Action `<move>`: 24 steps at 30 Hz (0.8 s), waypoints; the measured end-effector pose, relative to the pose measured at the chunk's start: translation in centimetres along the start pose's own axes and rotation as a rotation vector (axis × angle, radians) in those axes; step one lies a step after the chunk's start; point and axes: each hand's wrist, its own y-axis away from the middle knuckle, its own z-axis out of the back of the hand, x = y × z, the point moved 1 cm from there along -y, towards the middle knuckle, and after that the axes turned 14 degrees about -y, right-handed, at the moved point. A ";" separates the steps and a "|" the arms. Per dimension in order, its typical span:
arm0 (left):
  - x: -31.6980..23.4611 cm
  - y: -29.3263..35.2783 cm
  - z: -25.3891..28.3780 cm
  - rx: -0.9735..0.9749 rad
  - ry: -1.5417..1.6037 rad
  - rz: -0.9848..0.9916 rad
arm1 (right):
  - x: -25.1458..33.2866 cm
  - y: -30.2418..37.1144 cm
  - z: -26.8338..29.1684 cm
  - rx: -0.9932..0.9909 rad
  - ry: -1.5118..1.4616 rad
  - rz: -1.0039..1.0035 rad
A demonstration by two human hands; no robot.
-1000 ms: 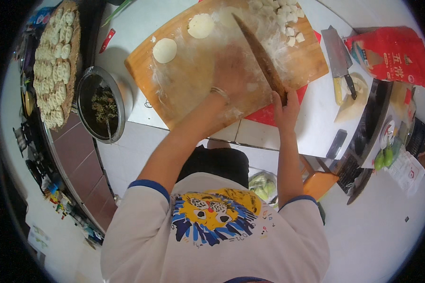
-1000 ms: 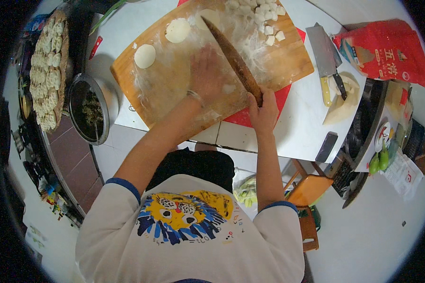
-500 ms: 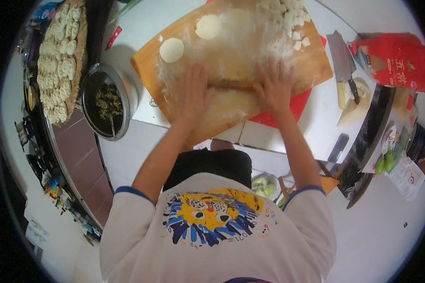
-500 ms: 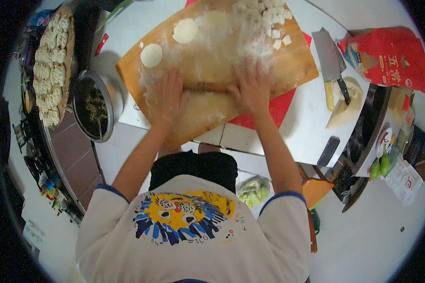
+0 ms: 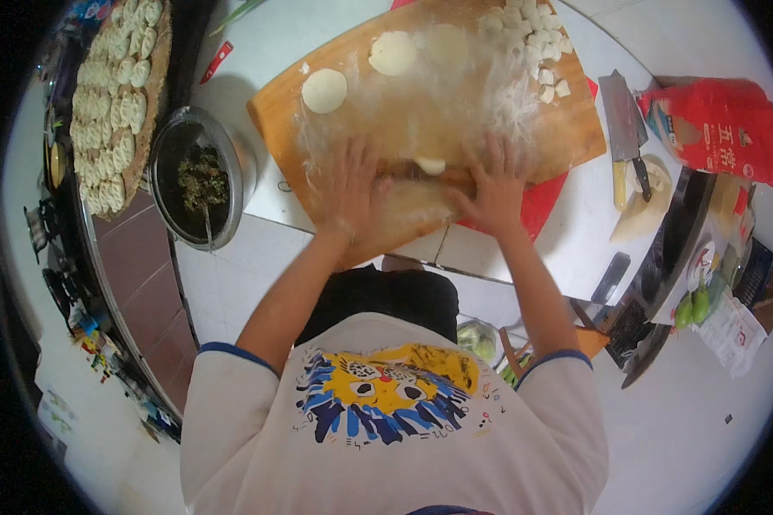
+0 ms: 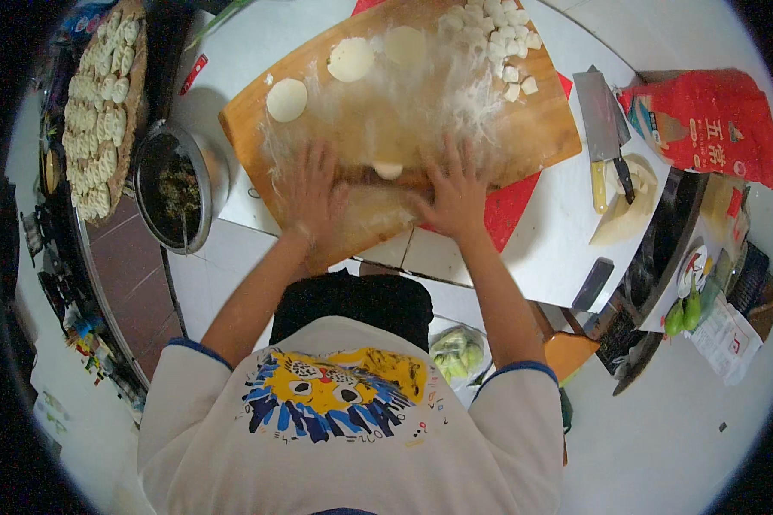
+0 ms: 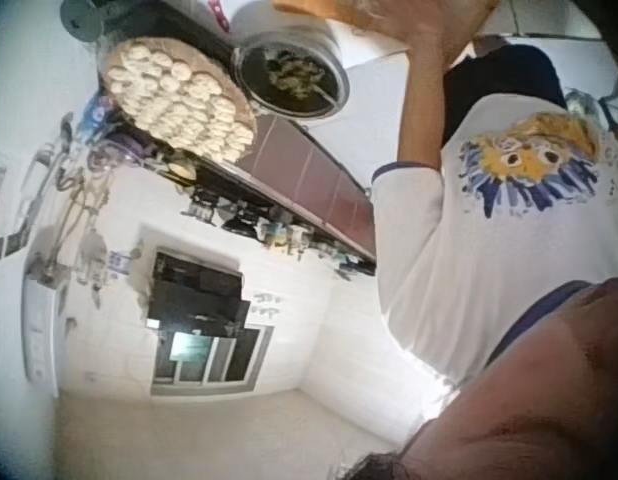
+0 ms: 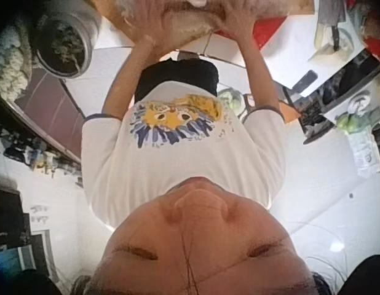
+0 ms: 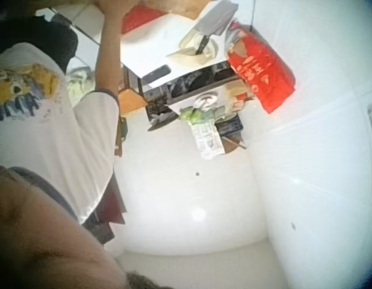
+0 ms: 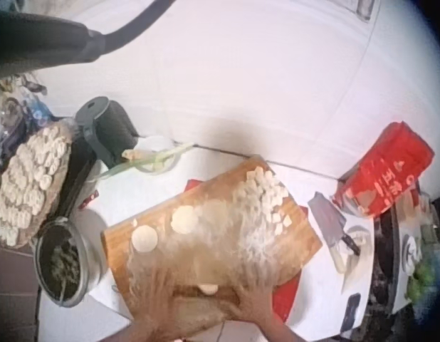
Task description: The person uses a wooden rolling pin to flatten small balls of dough into thin, circular wrappers on a floured wooden board. The person repeatedly rolls, rotates, and repositions the dough pieces to achieve a uniform shape, placing the finished wrappers in a row on the board.
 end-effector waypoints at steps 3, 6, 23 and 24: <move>0.8 -6.0 0.5 -0.125 -0.030 -0.042 | -2.1 -2.9 -0.1 0.107 -0.112 0.017; -0.4 -8.0 2.6 -0.115 0.017 -0.279 | -2.7 -3.0 -0.3 0.141 -0.166 -0.020; -6.5 -5.8 4.2 -0.204 0.731 -0.235 | -1.5 2.3 1.5 0.156 -0.793 -0.684; -6.5 -5.4 3.6 -0.106 0.786 -0.082 | -1.6 2.5 1.6 0.105 -0.751 -0.649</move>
